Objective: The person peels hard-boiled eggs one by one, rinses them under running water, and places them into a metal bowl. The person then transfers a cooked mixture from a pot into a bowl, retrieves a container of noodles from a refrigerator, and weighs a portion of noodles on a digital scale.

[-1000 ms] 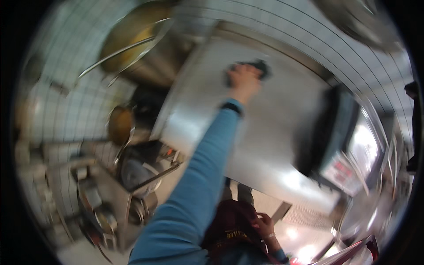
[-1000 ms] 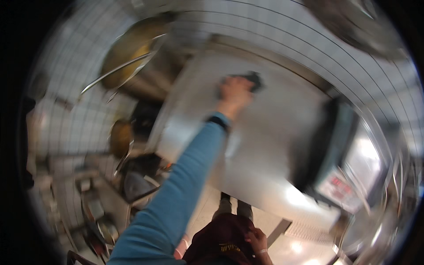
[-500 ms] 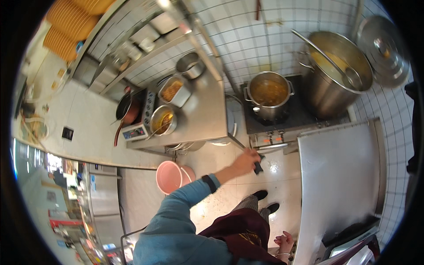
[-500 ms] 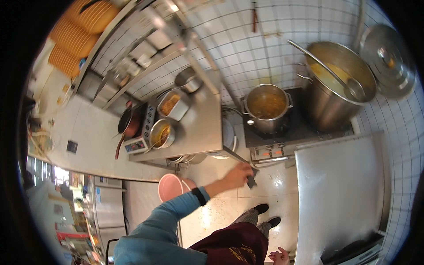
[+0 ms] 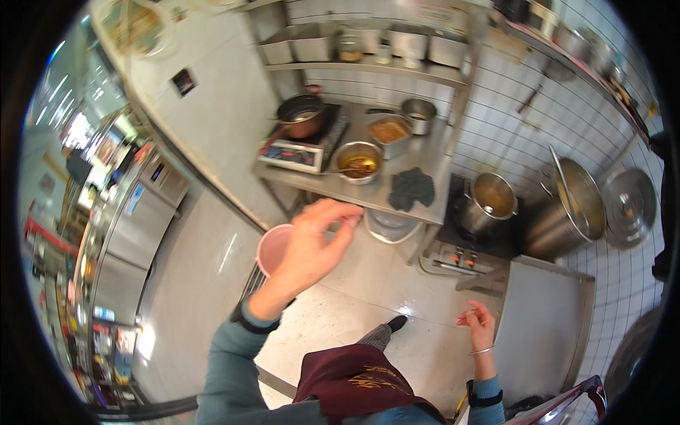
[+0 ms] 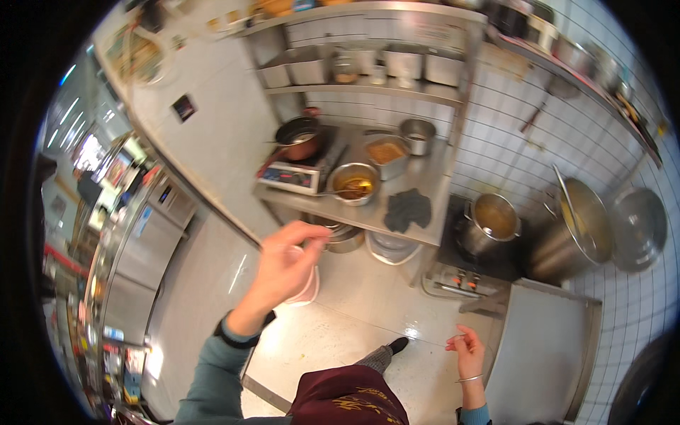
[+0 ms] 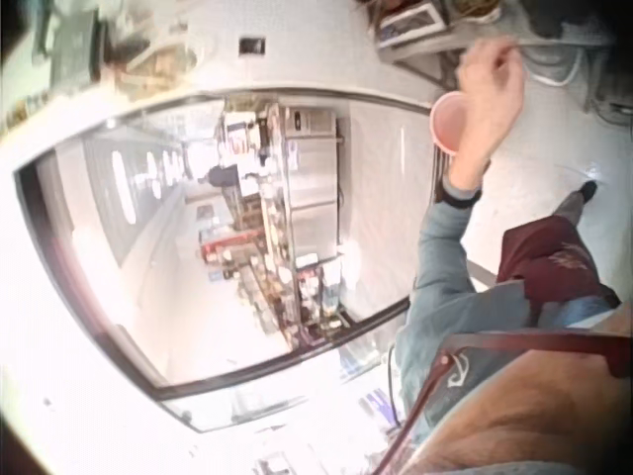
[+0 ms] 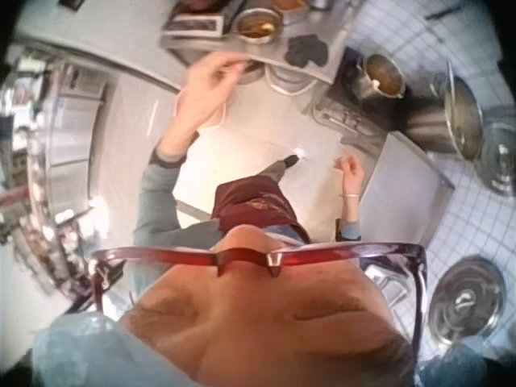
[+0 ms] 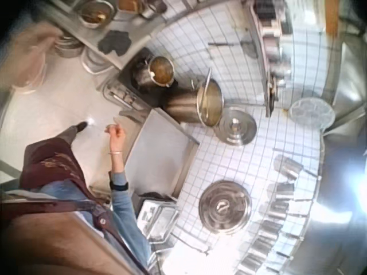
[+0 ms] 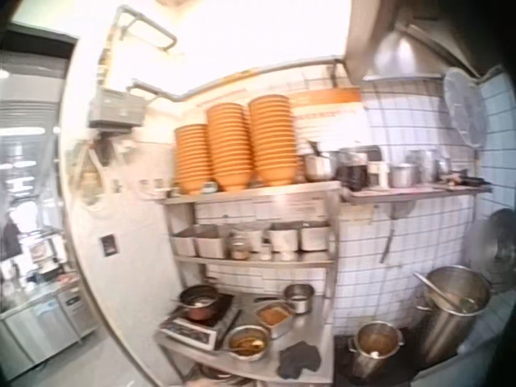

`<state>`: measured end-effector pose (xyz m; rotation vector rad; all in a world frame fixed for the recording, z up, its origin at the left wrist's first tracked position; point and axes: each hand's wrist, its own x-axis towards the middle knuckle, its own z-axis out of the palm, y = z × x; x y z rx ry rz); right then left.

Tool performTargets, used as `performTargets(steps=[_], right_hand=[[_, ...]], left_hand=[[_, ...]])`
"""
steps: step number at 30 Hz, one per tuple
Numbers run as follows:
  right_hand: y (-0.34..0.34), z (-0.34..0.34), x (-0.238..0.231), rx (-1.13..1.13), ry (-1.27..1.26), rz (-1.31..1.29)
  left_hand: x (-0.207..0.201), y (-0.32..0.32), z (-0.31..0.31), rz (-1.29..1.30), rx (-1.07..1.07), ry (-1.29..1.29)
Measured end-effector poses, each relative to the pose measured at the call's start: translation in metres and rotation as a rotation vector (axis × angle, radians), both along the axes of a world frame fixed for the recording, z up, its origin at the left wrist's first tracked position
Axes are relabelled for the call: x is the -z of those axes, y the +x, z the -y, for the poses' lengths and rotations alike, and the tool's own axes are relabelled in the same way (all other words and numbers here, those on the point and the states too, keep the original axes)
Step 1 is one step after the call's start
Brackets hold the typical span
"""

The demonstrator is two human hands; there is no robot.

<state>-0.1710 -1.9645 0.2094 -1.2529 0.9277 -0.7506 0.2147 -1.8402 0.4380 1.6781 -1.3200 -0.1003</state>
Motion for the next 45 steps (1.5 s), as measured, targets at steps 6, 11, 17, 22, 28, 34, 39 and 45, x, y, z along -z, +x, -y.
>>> performTargets(steps=[6,11,17,22,28,34,39,45], right_hand=[[0.079,-0.089,0.035,-0.179,0.259,-0.224],[0.14,-0.194,0.073,-0.605,0.302,-0.393],[0.269,-0.272,0.12,-0.91,0.319,-0.542],[0.422,-0.329,0.154,-1.022,0.266,-0.53],[0.516,-0.348,0.185,-1.111,0.123,-0.591],[0.59,-0.363,0.19,-1.409,-0.242,-0.82],[0.761,-0.441,0.166,-1.498,-0.218,-0.621],[1.053,-0.48,0.089,-1.734,-0.835,-0.692]], left_hand=[[-0.174,-0.009,-0.198,0.451,-0.33,-0.206],[-0.204,0.009,-0.328,0.489,-0.61,-0.203],[-0.164,0.105,-0.509,0.437,-0.801,-0.373],[0.023,0.235,-0.611,-0.331,-1.072,-0.144],[0.287,0.253,-0.636,-0.68,-0.755,0.821],[0.363,0.291,-0.632,-0.879,-0.248,0.977],[0.361,0.396,-0.674,-0.916,-0.243,0.889],[0.321,0.506,-0.709,-0.587,-0.58,0.767]])
